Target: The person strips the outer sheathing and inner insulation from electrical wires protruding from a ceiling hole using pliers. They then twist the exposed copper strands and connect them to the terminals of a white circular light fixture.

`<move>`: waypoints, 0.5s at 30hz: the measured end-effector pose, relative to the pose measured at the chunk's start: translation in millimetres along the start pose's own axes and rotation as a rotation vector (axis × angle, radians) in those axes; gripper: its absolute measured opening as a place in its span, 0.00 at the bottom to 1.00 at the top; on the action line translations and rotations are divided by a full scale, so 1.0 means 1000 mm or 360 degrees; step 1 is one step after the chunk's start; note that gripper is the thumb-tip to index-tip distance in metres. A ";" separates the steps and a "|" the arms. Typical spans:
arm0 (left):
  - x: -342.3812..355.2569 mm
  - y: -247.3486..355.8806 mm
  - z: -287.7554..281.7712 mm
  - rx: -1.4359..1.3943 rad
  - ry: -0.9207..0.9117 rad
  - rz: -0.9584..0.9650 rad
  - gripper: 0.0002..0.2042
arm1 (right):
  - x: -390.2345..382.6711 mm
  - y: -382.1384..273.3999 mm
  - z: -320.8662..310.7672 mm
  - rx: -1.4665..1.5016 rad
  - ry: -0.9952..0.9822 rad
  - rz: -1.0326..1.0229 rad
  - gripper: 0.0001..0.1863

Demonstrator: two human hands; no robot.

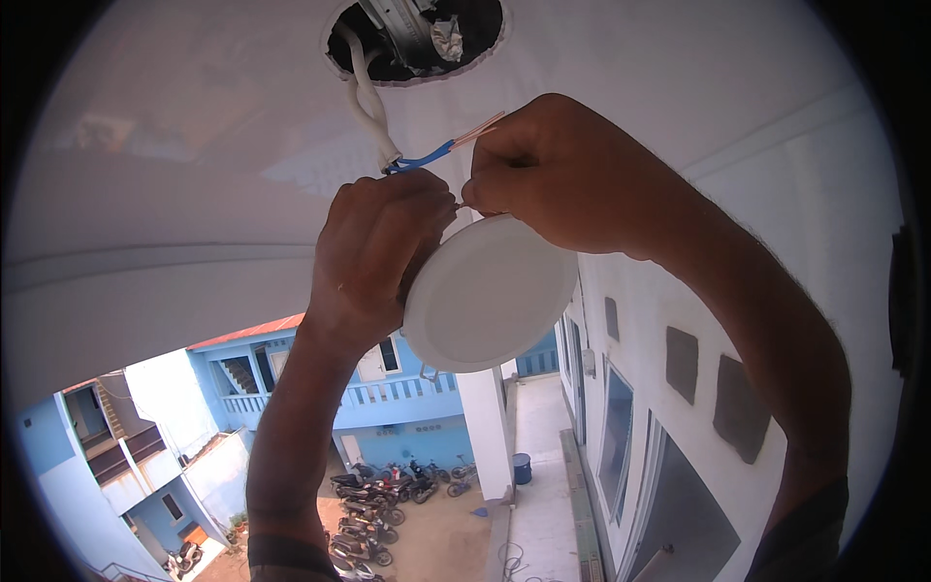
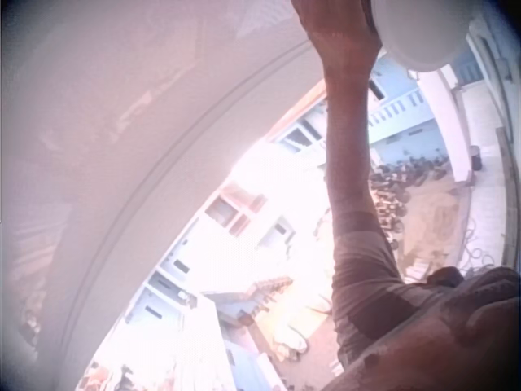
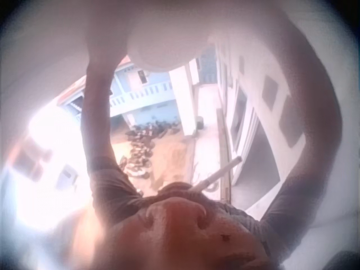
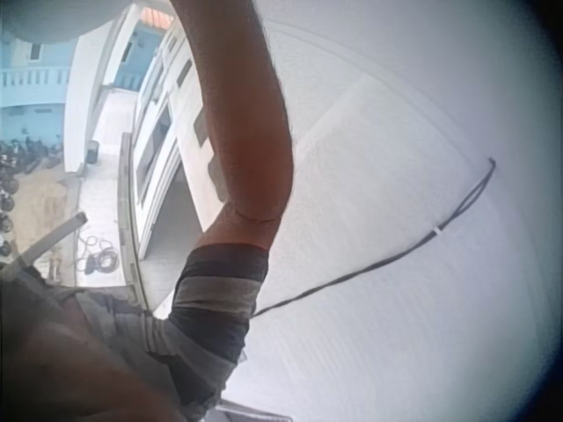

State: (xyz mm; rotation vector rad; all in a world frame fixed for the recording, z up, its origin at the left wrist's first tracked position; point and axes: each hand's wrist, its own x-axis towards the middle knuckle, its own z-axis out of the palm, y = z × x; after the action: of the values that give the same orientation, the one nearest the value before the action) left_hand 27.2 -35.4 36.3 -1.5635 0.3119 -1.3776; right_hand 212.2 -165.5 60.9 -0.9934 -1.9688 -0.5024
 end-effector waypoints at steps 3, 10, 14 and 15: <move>0.003 0.000 -0.003 -0.0041 -0.0005 -0.0035 0.17 | -0.007 0.030 0.010 -0.0232 0.0386 -0.0780 0.05; 0.002 0.000 -0.003 -0.0062 -0.0001 -0.0064 0.16 | 0.002 0.043 -0.001 -0.1107 0.0637 -0.1710 0.17; 0.004 -0.002 -0.007 -0.0111 -0.0044 -0.0081 0.14 | 0.005 0.044 -0.003 -0.1191 0.0687 -0.1826 0.17; 0.005 -0.002 -0.008 -0.0124 -0.0039 -0.0092 0.14 | 0.006 0.043 -0.002 -0.1199 0.0710 -0.1861 0.17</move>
State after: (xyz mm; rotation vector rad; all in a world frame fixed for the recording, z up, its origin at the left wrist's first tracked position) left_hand 21.3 -41.7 39.3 -1.6639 0.3111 -1.4042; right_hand 246.1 -138.4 66.0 0.0523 -1.7661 -2.0018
